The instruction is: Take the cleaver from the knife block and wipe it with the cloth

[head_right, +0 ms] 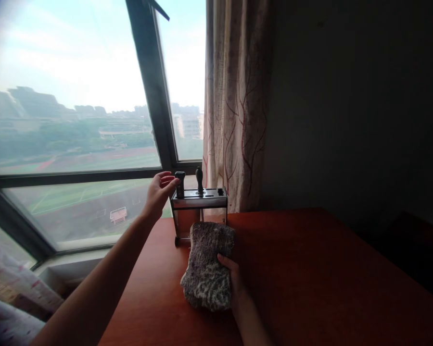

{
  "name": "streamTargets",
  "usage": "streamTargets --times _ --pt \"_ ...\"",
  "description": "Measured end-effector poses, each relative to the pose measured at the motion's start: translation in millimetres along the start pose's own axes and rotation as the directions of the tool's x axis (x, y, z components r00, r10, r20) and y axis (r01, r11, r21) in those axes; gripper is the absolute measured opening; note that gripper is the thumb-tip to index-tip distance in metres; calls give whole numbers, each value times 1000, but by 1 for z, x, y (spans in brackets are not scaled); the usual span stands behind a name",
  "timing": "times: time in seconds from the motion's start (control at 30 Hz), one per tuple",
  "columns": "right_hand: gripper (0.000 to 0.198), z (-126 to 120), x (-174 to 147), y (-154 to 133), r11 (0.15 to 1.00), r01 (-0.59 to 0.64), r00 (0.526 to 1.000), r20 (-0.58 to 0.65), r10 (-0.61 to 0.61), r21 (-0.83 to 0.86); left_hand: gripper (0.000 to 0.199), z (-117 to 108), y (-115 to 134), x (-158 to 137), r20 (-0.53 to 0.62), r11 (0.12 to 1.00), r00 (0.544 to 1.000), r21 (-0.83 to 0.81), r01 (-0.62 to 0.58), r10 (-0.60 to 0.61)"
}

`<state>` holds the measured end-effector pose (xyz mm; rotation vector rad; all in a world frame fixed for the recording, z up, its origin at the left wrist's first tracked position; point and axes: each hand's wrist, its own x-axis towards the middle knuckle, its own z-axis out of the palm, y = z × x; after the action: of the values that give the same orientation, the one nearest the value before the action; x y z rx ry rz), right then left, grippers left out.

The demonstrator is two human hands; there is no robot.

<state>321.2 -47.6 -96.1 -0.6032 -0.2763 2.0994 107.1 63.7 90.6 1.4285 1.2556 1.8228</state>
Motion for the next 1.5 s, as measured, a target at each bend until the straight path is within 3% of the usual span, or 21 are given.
streamTargets --times 0.07,0.2,0.27,0.47,0.67,0.87,1.03,1.5 --pt "30 1 0 1 1000 -2 1000 -3 2 4 46 5 0 10 134 996 988 -50 79 -71" --pt "30 2 0 3 1000 -9 1000 -20 9 -2 41 11 -1 20 380 961 906 -123 249 -186" --pt "31 2 0 3 1000 -22 1000 -15 22 -3 40 12 0 24 423 946 881 -140 293 -210" --pt "31 2 3 4 1000 -11 1000 0 11 -9 33 19 3 31 462 934 863 -174 312 -202" --pt "28 0 7 4 1000 16 999 -47 -17 -26 34 25 0 29 432 936 883 -199 290 -182" --pt "31 -2 11 4 1000 14 1000 -28 -14 -18 43 33 -3 28 322 947 929 -195 256 -185" --pt "30 -1 11 3 1000 12 999 -35 -13 -11 33 39 2 29 225 956 955 -177 236 -194" --pt "31 0 13 2 1000 2 998 -58 -3 -19 32 34 70 54 128 965 990 -247 87 -56"
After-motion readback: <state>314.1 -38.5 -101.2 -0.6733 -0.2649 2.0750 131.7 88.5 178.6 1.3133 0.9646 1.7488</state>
